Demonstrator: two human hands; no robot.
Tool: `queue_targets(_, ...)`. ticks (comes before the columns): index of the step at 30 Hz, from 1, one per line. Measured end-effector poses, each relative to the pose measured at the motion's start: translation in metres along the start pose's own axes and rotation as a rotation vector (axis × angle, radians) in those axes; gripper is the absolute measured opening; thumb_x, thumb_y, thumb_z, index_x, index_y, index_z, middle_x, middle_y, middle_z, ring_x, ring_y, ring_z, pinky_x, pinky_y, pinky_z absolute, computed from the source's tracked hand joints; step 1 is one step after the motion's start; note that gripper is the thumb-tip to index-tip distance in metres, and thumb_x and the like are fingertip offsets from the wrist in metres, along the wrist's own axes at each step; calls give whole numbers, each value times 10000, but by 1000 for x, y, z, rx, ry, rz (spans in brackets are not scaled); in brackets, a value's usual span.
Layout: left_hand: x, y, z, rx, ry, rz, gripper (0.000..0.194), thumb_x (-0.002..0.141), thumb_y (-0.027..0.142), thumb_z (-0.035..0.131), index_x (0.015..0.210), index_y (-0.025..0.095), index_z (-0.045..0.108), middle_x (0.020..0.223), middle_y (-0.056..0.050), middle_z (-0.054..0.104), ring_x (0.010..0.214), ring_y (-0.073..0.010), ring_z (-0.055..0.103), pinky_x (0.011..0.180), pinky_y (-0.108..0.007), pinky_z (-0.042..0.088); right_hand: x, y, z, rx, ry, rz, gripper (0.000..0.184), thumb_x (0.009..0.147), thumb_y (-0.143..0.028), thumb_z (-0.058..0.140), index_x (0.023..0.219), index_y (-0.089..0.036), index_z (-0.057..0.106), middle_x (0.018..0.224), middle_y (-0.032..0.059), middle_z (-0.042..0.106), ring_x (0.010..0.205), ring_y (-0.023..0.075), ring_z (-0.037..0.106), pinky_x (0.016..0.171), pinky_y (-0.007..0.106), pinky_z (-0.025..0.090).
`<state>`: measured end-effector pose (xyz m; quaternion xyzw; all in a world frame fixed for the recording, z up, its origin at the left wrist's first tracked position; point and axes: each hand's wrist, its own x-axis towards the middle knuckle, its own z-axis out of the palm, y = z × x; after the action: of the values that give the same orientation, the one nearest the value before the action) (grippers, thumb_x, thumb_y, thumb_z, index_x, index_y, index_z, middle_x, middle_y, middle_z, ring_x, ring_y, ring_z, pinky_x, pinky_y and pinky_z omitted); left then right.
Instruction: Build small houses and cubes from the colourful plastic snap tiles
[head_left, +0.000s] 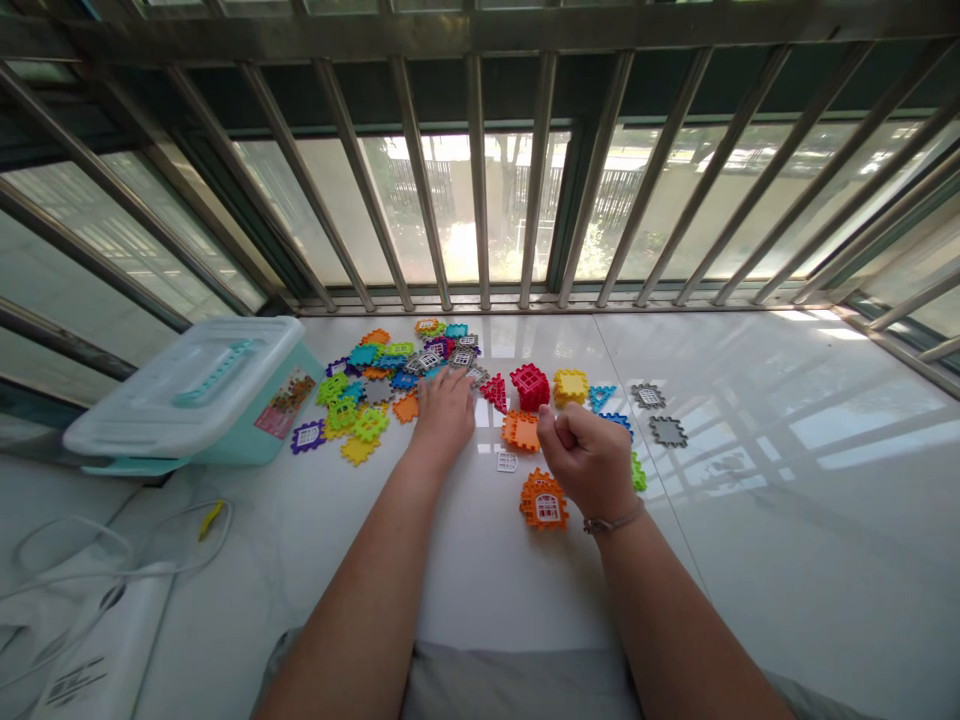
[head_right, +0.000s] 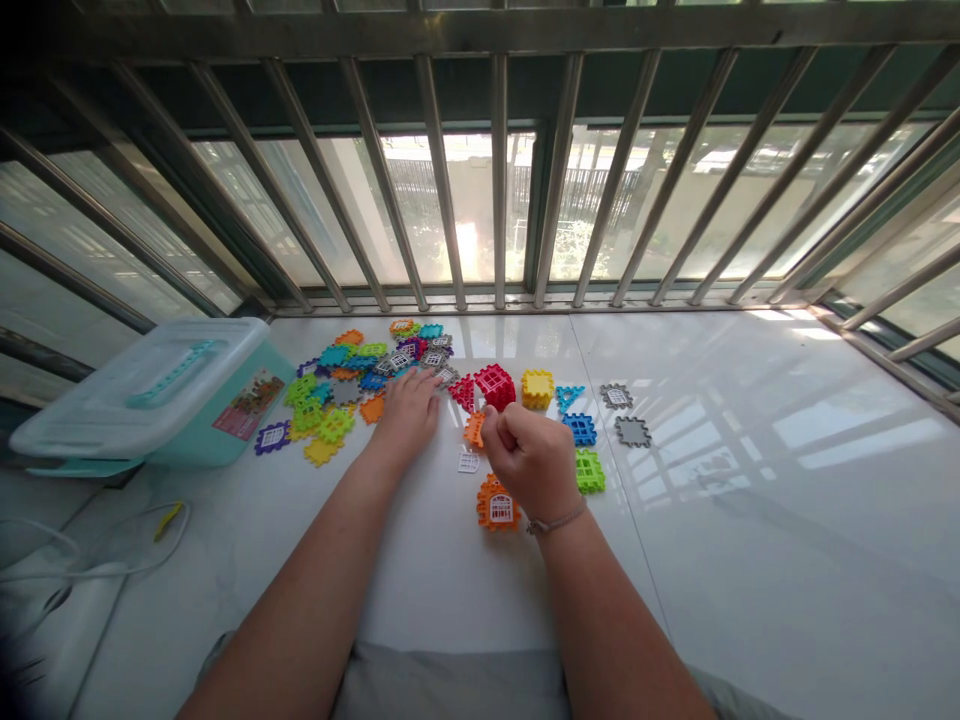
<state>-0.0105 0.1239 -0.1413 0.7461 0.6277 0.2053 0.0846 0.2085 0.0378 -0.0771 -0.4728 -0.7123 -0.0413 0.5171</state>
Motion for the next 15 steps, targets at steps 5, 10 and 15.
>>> queue_targets(5, -3, 3, 3, -54, -73, 56, 538, 1120, 255, 438, 1639, 269, 581, 1722, -111, 598, 1684, -353, 422, 1404, -756, 174, 0, 0, 1, 1, 2, -3, 530, 1041, -202, 686, 697, -259, 286, 571, -96, 307, 490, 86, 275, 506, 262, 270)
queue_targets(10, -2, -4, 1, -8, -7, -106, 503, 1114, 268, 448, 1590, 244, 609, 1687, -179, 618, 1625, -440, 468, 1352, -866, 104, -1, 1, 2, 1, -1, 12, 532, 1046, -216, 681, 691, -259, 286, 568, -94, 316, 492, 87, 278, 508, 265, 272)
queue_targets(15, 1, -1, -3, -27, 9, -39, 474, 1080, 179, 457, 1497, 217, 679, 1618, -169, 675, 1619, -390, 492, 1380, -768, 216, -1, 1, 2, 10, -7, 19, 530, 1046, -218, 679, 695, -260, 284, 572, -92, 321, 498, 89, 289, 514, 267, 272)
